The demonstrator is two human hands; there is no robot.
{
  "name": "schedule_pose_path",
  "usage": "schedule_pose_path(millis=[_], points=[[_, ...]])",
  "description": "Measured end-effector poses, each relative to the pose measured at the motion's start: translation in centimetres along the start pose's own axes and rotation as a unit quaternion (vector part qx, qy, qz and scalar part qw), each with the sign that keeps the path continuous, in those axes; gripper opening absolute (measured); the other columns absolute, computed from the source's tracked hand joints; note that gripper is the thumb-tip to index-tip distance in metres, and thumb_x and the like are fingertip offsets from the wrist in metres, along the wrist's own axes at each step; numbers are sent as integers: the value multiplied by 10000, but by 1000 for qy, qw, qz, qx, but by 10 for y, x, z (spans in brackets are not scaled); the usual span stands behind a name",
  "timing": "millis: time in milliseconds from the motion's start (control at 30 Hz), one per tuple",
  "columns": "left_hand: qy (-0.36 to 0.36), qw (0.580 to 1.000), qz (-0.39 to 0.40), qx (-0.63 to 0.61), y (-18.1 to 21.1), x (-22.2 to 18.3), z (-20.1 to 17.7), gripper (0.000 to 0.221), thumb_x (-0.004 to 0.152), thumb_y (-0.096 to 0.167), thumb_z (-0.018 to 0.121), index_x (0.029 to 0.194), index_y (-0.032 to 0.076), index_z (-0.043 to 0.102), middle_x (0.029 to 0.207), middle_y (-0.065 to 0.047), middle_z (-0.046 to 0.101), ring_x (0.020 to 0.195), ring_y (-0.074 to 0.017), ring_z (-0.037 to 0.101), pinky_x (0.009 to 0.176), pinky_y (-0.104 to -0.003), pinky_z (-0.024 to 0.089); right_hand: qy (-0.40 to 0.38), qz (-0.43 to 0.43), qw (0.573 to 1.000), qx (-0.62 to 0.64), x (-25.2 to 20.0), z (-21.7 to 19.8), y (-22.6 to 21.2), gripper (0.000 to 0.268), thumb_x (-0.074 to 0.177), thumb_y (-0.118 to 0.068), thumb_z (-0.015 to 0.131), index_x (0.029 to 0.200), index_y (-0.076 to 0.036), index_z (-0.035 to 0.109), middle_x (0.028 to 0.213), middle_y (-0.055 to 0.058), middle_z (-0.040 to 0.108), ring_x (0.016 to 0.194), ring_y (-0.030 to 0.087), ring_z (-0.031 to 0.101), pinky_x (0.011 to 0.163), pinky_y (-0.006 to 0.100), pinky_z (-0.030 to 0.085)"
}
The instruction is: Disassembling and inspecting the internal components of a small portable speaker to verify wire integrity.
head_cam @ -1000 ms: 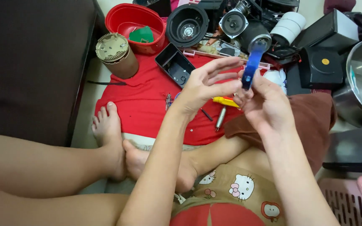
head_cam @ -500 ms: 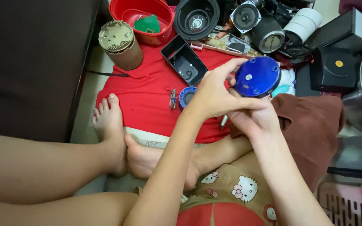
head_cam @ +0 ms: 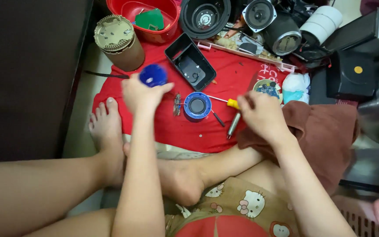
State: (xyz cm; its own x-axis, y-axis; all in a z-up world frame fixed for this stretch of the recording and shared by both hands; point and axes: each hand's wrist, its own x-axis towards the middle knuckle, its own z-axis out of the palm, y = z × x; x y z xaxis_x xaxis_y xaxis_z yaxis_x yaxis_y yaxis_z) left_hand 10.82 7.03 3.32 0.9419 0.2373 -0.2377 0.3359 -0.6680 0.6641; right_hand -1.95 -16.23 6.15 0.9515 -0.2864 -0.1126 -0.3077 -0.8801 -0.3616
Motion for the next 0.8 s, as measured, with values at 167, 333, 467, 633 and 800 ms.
schedule_pose_path(millis=[167,333,467,633,800], points=[[-20,997,-76,22,-27,14,0,777,403,512,847,1042,144,601,1023,-110,606,1015,-295,563,839,-404,435,-38,54,975,-211,-4,22,25,410,713,-418,644,1044,-177,630,1050,97,594,1029,297,517,864,435,382],[-109,970,-92,-198,-38,32,31,825,498,687,735,982,29,629,814,-140,669,670,-215,650,557,-298,489,-70,104,973,-193,-14,22,37,511,720,-419,651,1142,-139,586,1096,116,575,1087,283,481,937,433,315],[-140,981,-108,-85,-27,32,24,779,735,756,377,935,41,612,653,-121,648,619,-234,649,560,-358,498,-71,101,977,-171,-20,14,33,474,767,-447,585,1090,-101,604,1029,120,613,1044,268,522,960,431,303],[1,987,-18,161,-9,38,7,558,761,597,532,954,87,651,928,-202,626,935,-356,590,721,-478,480,-112,66,984,-122,-38,-11,-2,535,818,-555,479,900,-60,665,921,139,660,1044,281,538,1001,449,256],[-93,974,159,-128,56,-16,15,320,757,360,556,795,58,654,547,-102,627,432,-184,635,327,-259,504,-135,-43,986,-88,-39,3,14,308,821,-367,515,697,-138,679,729,102,682,878,296,621,898,421,370]])
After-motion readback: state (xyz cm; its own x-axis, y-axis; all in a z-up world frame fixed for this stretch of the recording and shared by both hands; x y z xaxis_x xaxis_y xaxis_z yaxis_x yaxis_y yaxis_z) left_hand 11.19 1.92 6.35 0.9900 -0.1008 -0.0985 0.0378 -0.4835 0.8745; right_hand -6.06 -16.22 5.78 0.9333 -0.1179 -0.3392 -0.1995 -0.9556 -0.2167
